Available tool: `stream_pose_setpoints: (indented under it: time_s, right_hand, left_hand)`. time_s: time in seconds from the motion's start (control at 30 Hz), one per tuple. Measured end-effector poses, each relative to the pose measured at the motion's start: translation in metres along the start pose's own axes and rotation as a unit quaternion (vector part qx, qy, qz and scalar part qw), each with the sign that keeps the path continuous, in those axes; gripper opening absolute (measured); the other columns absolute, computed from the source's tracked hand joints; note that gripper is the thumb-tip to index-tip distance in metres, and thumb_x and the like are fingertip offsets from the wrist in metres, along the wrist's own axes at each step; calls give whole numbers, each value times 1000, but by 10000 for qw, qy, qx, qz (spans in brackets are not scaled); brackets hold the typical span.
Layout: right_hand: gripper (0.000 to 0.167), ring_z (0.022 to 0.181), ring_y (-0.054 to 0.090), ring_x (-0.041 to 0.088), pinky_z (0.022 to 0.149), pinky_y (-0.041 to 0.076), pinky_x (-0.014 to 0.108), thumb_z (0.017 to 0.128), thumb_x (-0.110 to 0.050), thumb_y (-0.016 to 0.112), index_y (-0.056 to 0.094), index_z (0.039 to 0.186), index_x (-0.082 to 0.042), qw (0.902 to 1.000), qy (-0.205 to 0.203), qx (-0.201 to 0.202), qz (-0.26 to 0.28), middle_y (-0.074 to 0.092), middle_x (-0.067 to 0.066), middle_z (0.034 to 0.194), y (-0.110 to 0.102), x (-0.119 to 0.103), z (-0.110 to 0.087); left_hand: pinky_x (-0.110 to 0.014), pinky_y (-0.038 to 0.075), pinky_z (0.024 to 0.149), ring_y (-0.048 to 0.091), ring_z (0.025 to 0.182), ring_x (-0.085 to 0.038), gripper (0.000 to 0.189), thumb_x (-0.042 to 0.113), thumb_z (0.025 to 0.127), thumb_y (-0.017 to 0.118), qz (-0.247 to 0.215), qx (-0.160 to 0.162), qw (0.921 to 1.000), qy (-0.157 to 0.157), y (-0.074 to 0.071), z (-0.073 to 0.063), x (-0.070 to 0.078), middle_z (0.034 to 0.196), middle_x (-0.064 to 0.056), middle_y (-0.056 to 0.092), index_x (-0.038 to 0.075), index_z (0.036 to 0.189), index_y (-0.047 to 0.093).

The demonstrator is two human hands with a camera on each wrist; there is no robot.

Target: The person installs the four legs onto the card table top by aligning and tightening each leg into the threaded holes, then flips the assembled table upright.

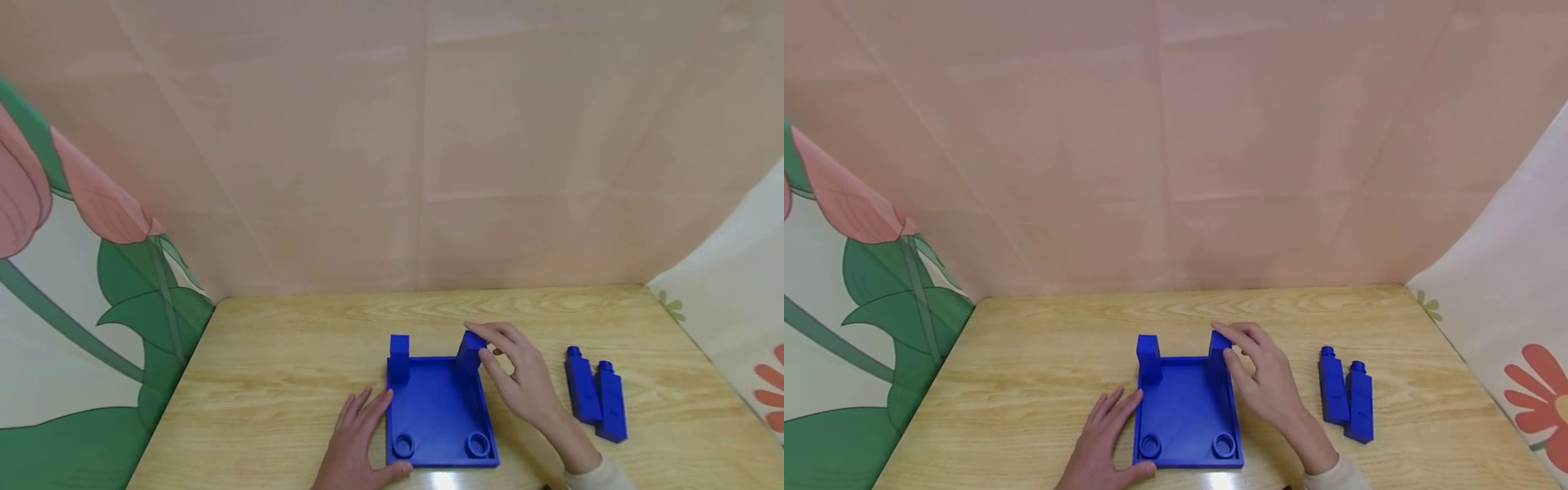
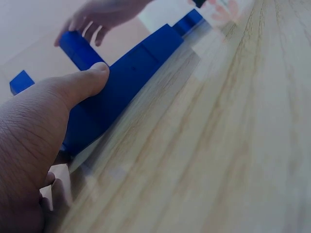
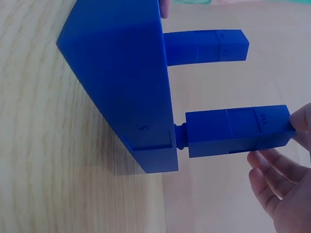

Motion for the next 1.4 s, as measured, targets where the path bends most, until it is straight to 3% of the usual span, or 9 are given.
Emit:
stream_pose_setpoints:
  time_s: [0.17, 0.47, 0.73, 0.87, 1.1, 1.4]
  right_hand:
    - [46, 105, 68, 12, 82, 58, 22, 102, 3, 69, 76, 144, -15, 10000, 55, -76, -5, 75, 0, 127, 0, 1, 1]
    - [50, 94, 67, 13, 78, 57, 20, 90, 3, 86, 76, 137, -9, 9995, 174, 144, -228, 75, 0, 117, 2, 6, 0]
    - [54, 94, 67, 10, 71, 57, 16, 82, 0, 95, 75, 132, -6, 9977, 404, 349, -417, 76, 3, 114, 3, 8, -2]
    - [61, 97, 67, 9, 74, 55, 15, 86, 1, 92, 71, 142, -8, 9983, 424, 323, -256, 76, 3, 118, 1, 8, -2]
    - [52, 108, 66, 12, 89, 53, 24, 101, 6, 69, 70, 149, -13, 9999, 94, -7, 97, 73, 3, 133, -4, 3, -1]
    - [45, 102, 67, 14, 85, 51, 17, 94, 7, 79, 77, 136, -10, 9997, 221, 87, -90, 75, 2, 128, -2, 6, -1]
  left_hand:
    - [-77, 37, 122, 39, 161, -43, 107, 82, 85, 78, -95, -78, 9999, -110, 0, 0, -1, 169, 6, 54, 28, 171, 46]
    - [-76, 33, 126, 37, 162, -42, 108, 82, 85, 77, -144, -237, 9994, -228, 1, 1, -2, 169, 5, 53, 27, 171, 45]
    - [-77, 35, 124, 39, 161, -43, 107, 81, 84, 79, -207, -140, 9995, -176, 0, 1, -2, 169, 6, 54, 26, 170, 48]
    - [-78, 31, 126, 36, 163, -43, 108, 81, 84, 79, -329, -246, 9987, -300, 1, 1, -2, 170, 6, 52, 27, 171, 47]
    - [-77, 35, 124, 39, 161, -42, 107, 81, 85, 77, -152, -160, 9997, -143, 0, 0, -1, 169, 6, 54, 26, 171, 47]
    - [-76, 34, 125, 39, 161, -42, 106, 81, 86, 76, -144, -177, 9997, -111, 0, 1, -1, 169, 5, 54, 26, 171, 46]
Point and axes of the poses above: each hand's wrist, its own z-axis towards the middle knuckle, its own y-axis out of the palm, x = y × z, the point moved 6 cm from there along z, towards the middle knuckle
